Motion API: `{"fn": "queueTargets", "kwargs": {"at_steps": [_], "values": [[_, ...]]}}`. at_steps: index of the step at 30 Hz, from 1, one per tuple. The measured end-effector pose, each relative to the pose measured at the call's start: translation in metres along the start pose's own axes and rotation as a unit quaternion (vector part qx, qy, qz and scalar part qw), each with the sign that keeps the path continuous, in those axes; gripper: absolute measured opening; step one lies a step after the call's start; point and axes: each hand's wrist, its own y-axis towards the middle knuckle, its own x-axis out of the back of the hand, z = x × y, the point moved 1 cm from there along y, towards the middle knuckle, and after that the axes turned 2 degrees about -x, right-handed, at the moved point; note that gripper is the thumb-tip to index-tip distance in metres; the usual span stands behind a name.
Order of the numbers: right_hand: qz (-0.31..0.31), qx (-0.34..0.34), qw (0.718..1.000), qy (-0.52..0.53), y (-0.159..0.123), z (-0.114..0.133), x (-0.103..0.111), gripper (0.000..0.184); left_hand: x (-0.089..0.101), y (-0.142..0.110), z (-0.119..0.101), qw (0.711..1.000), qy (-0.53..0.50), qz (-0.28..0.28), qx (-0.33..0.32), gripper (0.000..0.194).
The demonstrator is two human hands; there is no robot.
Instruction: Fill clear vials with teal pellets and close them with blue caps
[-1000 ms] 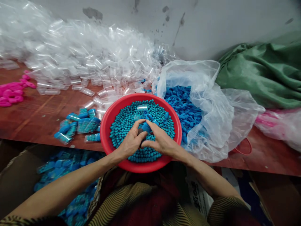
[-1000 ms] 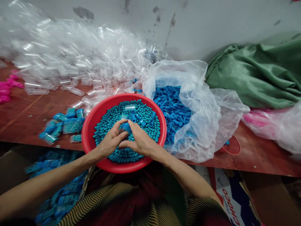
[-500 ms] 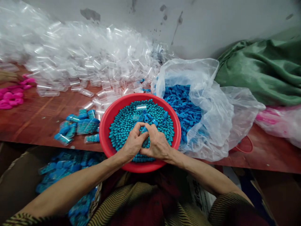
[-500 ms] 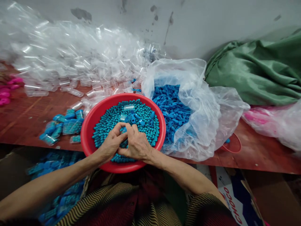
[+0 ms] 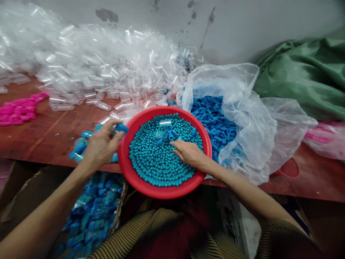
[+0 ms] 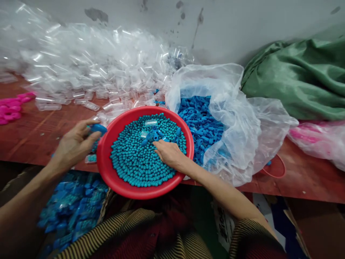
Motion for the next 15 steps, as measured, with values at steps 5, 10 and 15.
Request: {"fn": "queueTargets", "kwargs": {"at_steps": [5, 10, 15], "values": [[-0.028, 0.107, 0.982, -0.151, 0.035, 0.020, -0.001, 0.029, 0.009, 0.007, 0.005, 0.962, 0.253, -0.093, -0.042, 0.043], [-0.006, 0.137, 0.972, -0.191, 0.046, 0.033, -0.019, 0.030, -0.022, 0.008, -0.022, 0.977, 0.189, 0.022, -0.097, 0.039], [0.074, 0.142, 0.973, -0.166, 0.018, 0.018, -0.027, 0.030, -0.053, 0.021, -0.030, 0.962, 0.203, 0.148, -0.109, 0.039]]}}
